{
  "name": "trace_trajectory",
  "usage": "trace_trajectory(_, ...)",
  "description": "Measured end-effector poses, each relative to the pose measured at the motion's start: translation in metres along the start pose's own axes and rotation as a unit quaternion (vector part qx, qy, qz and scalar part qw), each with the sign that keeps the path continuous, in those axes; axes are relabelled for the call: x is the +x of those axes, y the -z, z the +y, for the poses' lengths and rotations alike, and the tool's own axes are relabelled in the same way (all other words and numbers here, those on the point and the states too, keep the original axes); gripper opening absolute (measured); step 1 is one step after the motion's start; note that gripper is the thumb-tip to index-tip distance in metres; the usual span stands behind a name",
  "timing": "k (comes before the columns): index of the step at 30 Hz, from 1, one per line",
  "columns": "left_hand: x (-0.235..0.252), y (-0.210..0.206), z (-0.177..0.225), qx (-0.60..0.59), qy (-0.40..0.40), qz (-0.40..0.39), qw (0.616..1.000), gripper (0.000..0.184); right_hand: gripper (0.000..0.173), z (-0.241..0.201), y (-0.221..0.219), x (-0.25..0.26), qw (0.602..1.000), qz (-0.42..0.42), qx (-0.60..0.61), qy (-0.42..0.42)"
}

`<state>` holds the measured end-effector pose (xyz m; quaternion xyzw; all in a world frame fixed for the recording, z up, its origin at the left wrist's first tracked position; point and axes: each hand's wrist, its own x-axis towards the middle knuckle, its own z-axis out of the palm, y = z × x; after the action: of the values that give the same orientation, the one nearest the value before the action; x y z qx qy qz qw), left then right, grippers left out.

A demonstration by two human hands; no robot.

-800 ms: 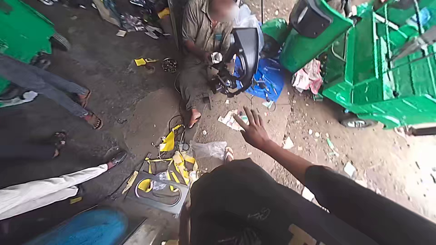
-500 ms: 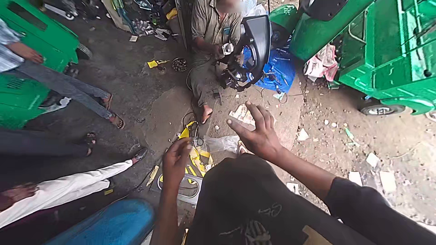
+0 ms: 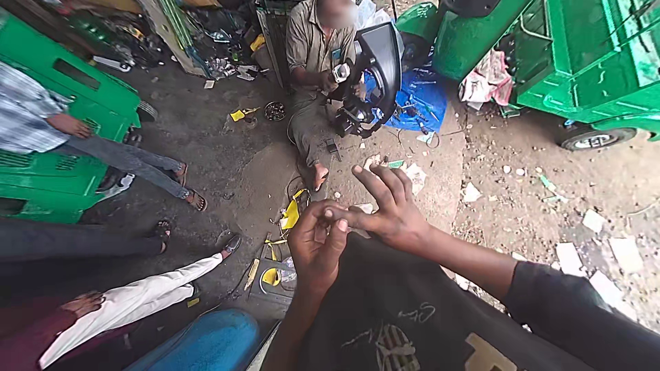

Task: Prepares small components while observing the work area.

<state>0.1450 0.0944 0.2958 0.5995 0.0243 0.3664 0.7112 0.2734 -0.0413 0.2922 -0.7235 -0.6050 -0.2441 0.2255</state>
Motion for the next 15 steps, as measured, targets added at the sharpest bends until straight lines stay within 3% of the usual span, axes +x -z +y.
trace_trajectory(11, -0.013, -0.013, -0.006, -0.033, -0.009, 0.025, 0.999, 0.019, 0.055, -0.005, 0.009, -0.009, 1.0, -0.001, -0.012, 0.003)
trace_trajectory(15, -0.023, -0.022, -0.014, -0.007, 0.03, 0.003, 1.0, 0.036, 0.05, -0.011, 0.007, -0.02, 0.999, -0.016, 0.036, -0.029)
